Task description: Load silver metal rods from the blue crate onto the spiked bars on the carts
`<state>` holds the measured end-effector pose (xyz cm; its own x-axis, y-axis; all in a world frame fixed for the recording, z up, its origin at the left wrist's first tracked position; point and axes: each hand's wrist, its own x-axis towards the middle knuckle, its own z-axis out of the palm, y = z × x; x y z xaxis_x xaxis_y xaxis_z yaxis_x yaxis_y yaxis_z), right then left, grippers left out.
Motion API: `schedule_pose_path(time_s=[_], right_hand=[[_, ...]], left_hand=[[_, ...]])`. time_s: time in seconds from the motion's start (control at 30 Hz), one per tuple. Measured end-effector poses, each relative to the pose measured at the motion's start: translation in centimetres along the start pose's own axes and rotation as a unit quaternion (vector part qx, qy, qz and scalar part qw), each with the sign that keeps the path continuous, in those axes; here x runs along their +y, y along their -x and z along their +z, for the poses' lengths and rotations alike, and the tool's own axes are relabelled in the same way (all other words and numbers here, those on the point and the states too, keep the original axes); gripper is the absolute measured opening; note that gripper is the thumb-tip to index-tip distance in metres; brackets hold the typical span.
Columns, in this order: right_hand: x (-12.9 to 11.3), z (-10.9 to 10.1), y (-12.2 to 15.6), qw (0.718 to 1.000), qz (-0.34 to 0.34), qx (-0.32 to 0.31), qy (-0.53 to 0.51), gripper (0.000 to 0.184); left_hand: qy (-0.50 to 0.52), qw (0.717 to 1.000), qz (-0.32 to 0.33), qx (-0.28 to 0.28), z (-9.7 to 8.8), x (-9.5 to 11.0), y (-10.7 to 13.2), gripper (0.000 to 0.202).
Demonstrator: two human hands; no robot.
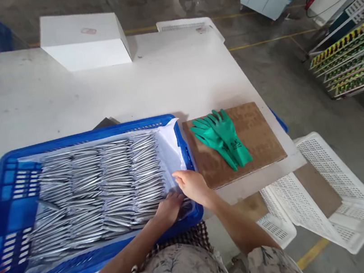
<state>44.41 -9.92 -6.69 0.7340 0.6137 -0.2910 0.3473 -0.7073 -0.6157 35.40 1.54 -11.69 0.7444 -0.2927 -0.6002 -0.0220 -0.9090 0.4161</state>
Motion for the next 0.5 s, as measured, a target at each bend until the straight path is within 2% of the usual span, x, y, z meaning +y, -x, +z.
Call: schedule_pose_path(time_s=[0.2, 0.43, 0.5], right_hand=[[-0.6, -0.3, 0.2, 0.999, -0.021, -0.047, 0.012, 0.031], [-1.7, 1.0, -0.2, 0.982, -0.049, -0.169, 0.066, 0.035], [-1.8, 1.5, -0.2, 0.978, -0.054, -0.186, 0.076, 0.033]], left_hand=[[-0.015, 0.999, 0.041, -0.018, -0.6, 0.1, -0.3, 0.032], [-0.01, 0.996, 0.072, -0.056, -0.9, -0.1, -1.2, 0.031], [-0.006, 0.995, 0.077, -0.066, -0.8, -0.3, -1.4, 0.034]])
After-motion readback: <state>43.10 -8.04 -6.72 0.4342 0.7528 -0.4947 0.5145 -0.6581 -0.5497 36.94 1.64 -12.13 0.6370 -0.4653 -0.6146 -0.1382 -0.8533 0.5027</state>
